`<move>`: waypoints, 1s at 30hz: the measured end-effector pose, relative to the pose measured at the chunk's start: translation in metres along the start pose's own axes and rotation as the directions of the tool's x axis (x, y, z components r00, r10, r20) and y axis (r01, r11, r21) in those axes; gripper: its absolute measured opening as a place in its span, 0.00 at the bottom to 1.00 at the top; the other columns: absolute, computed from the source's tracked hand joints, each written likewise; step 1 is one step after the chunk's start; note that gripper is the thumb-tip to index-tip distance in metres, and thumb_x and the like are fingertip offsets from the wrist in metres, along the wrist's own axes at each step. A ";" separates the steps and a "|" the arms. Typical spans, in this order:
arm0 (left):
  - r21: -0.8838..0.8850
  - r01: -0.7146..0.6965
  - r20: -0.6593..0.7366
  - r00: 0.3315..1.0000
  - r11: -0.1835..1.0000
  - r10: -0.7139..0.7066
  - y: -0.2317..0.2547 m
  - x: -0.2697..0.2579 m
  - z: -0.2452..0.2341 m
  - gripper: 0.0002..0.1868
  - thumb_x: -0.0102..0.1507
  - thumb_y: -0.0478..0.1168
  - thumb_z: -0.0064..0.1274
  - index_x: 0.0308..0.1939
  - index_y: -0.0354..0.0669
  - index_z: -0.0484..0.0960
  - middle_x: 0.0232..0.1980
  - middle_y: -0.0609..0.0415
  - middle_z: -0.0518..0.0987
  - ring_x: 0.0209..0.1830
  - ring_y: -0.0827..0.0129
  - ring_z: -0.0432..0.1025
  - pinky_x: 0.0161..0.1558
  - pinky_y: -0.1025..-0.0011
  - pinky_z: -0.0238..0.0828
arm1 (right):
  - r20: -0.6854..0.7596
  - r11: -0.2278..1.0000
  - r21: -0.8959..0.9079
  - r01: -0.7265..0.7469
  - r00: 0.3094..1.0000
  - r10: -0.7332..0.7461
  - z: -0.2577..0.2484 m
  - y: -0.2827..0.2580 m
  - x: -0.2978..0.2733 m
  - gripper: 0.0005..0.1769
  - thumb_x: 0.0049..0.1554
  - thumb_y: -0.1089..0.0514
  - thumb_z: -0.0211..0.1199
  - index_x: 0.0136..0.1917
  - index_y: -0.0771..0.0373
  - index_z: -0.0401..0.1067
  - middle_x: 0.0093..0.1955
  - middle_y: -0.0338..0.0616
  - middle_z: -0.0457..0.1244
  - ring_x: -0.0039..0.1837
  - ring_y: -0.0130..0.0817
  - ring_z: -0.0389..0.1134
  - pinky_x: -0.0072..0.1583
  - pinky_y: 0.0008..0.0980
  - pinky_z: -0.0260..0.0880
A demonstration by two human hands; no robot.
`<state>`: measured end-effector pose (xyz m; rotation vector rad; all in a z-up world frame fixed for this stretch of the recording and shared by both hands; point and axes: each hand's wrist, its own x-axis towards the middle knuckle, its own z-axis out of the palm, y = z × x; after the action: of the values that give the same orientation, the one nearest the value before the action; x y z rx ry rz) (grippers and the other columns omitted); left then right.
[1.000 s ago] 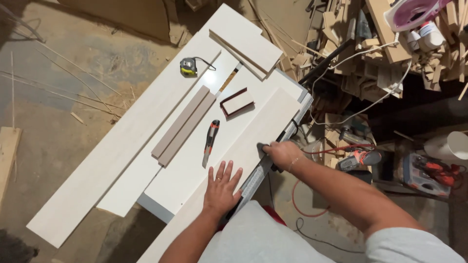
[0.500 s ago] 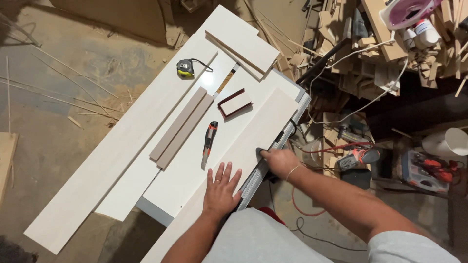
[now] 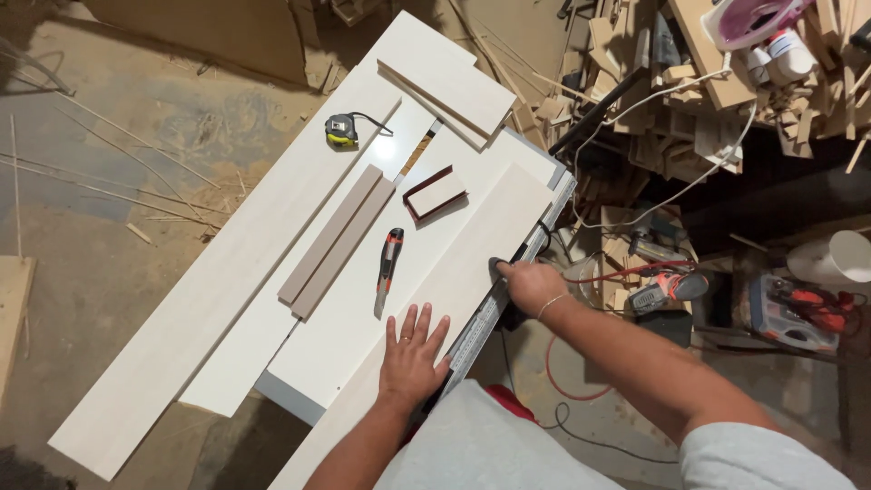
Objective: Trimming and sanding the edges of laminated wood panels on a workbench
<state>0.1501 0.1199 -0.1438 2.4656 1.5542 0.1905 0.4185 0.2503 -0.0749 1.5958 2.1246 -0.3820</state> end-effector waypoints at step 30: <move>-0.111 0.065 0.196 0.980 0.992 -0.042 0.003 0.002 -0.031 0.40 0.62 0.62 0.46 0.79 0.67 0.56 0.83 0.50 0.51 0.83 0.52 0.42 0.75 0.36 0.34 | -0.053 0.984 -0.121 -0.130 0.991 0.124 0.092 -0.056 0.047 0.19 0.61 0.61 0.47 0.59 0.70 0.73 0.40 0.58 0.70 0.43 0.61 0.75 0.41 0.59 0.73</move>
<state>0.1465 0.1244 -0.1136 2.2751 1.4820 0.0304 0.3718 0.2292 -0.1806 1.6712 2.0238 -0.1695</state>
